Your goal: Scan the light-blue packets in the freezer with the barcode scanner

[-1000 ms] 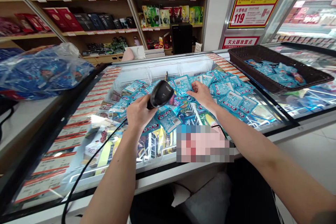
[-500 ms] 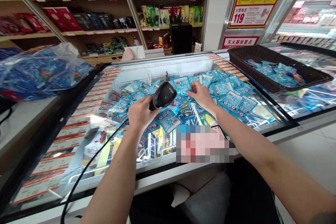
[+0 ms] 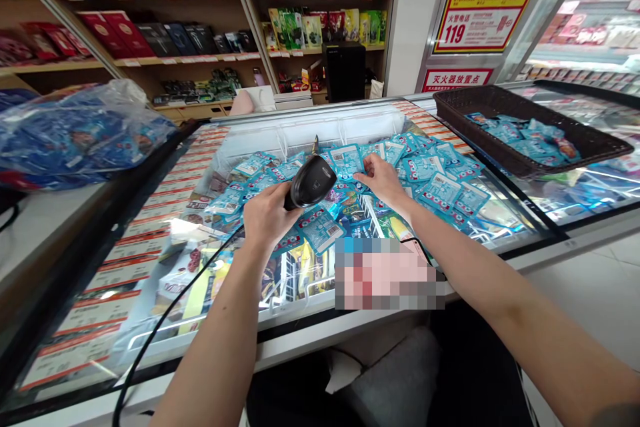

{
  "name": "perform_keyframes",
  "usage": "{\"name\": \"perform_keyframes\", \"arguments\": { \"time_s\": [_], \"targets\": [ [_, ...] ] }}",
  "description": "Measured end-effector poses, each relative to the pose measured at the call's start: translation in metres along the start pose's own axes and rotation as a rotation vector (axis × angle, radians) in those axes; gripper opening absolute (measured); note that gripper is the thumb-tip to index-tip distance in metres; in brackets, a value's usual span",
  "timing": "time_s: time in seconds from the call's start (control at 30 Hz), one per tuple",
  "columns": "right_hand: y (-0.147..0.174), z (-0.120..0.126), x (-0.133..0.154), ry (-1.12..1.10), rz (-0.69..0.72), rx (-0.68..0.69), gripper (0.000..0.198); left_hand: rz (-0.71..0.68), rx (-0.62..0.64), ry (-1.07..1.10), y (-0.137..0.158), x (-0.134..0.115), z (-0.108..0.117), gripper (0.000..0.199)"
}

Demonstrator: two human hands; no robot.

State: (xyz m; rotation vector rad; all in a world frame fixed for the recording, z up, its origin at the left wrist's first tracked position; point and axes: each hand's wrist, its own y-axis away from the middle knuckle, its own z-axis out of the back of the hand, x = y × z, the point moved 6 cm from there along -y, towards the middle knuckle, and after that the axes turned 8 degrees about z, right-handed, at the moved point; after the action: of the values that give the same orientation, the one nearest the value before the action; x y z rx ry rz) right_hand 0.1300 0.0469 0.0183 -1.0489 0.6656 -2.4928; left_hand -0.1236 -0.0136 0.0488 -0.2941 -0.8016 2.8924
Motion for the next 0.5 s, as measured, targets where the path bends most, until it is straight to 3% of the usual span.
{"name": "perform_keyframes", "arguments": {
  "time_s": [0.5],
  "targets": [
    [-0.0003, -0.0017, -0.0025, 0.019, -0.016, 0.011, 0.026, -0.002, 0.019, -0.001, 0.0000, -0.0027, 0.0011, 0.035]
  ]
}}
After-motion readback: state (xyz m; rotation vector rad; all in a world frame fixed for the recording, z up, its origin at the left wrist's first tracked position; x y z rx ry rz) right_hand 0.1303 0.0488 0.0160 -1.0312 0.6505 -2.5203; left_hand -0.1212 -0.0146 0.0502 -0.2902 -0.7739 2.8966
